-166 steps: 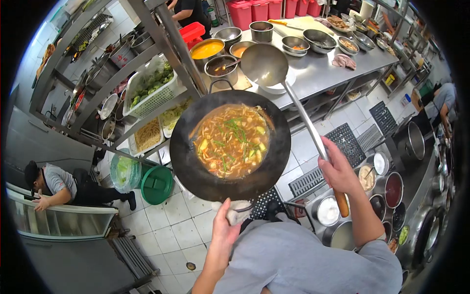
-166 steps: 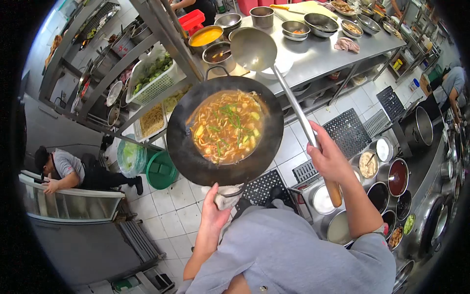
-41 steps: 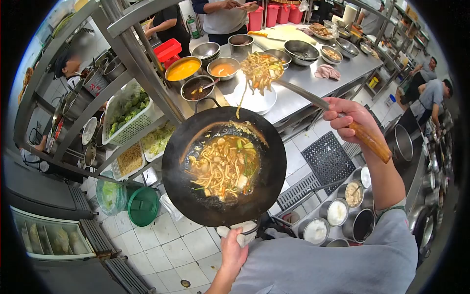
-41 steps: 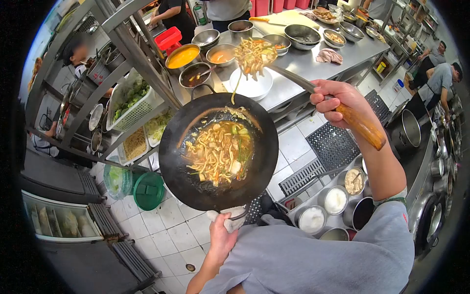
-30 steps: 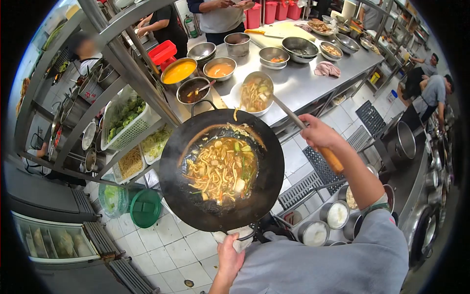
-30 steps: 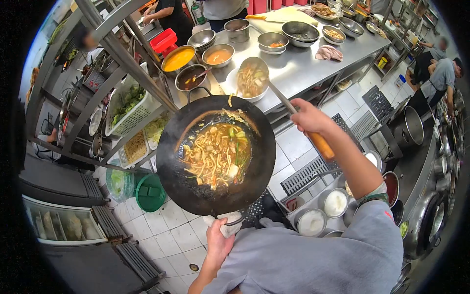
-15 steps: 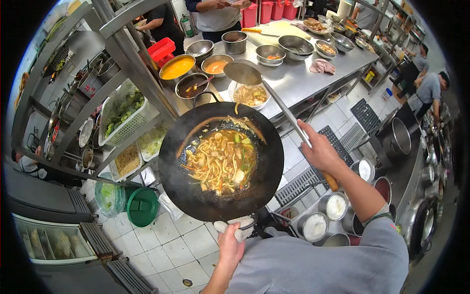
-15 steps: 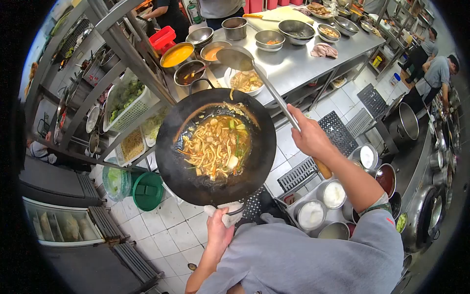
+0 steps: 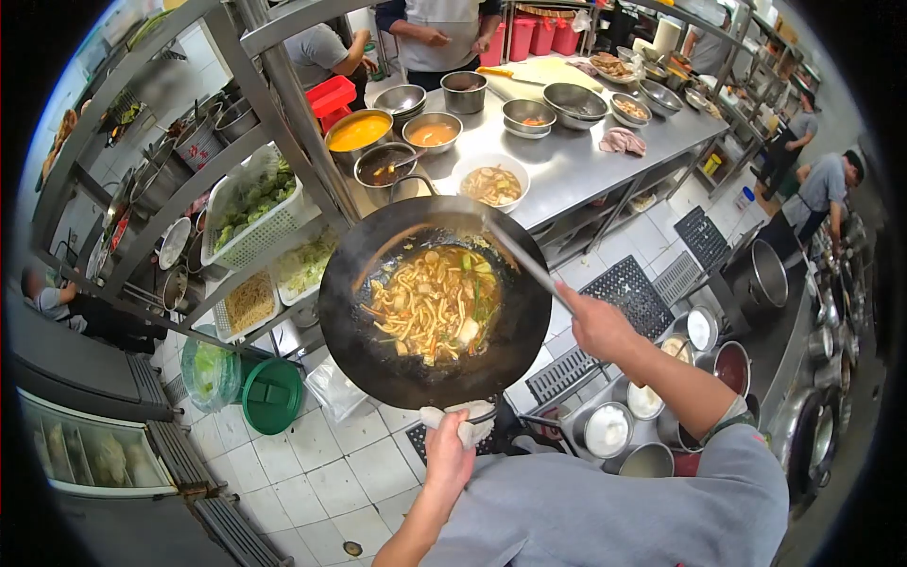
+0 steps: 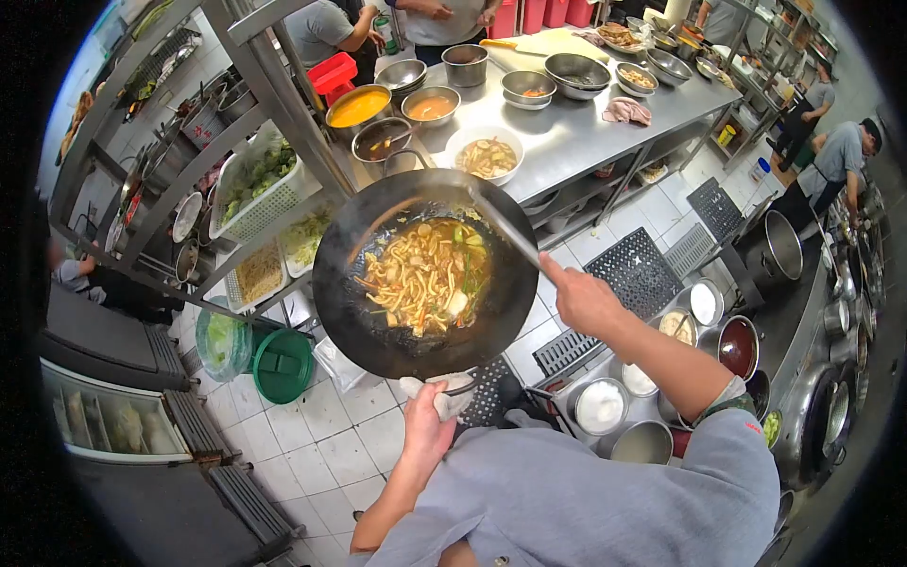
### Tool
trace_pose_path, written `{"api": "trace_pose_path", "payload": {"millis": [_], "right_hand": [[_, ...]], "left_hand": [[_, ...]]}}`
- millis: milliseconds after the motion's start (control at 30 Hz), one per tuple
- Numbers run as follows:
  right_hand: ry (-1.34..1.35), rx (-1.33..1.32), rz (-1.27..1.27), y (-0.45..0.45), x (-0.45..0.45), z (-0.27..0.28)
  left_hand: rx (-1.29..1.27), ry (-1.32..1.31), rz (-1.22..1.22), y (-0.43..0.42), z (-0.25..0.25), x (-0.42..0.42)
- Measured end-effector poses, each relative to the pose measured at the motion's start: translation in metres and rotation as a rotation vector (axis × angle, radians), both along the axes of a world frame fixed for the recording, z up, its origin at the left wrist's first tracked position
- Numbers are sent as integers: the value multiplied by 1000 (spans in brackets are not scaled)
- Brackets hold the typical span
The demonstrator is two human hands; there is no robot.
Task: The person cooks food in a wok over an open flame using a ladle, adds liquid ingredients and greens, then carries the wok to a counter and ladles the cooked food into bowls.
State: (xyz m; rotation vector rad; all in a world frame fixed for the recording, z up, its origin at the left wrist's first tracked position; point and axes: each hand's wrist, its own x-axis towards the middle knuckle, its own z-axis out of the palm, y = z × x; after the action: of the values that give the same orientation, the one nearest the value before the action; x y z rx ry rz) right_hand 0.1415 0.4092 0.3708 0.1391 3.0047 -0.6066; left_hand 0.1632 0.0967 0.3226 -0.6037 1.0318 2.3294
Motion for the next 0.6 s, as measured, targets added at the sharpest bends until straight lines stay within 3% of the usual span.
{"api": "trace_pose_path", "payload": {"millis": [167,300,433,533,600], "right_hand": [[-128,-340,68,-17,23,34],[-33,-149,-21,-20,-6,34],[-167,-276,35,-32,-14,22],[-295,-408,108,-35,16,49],[-234,-312,12,-32,18,60]], "left_hand": [[22,12,3,0,1,-3],[-20,14,32,-2,-6,-2],[-18,13,-7,-3,-11,-3],[-4,30,-7,-5,-8,-3],[-21,24,0,-7,-9,-6]]}}
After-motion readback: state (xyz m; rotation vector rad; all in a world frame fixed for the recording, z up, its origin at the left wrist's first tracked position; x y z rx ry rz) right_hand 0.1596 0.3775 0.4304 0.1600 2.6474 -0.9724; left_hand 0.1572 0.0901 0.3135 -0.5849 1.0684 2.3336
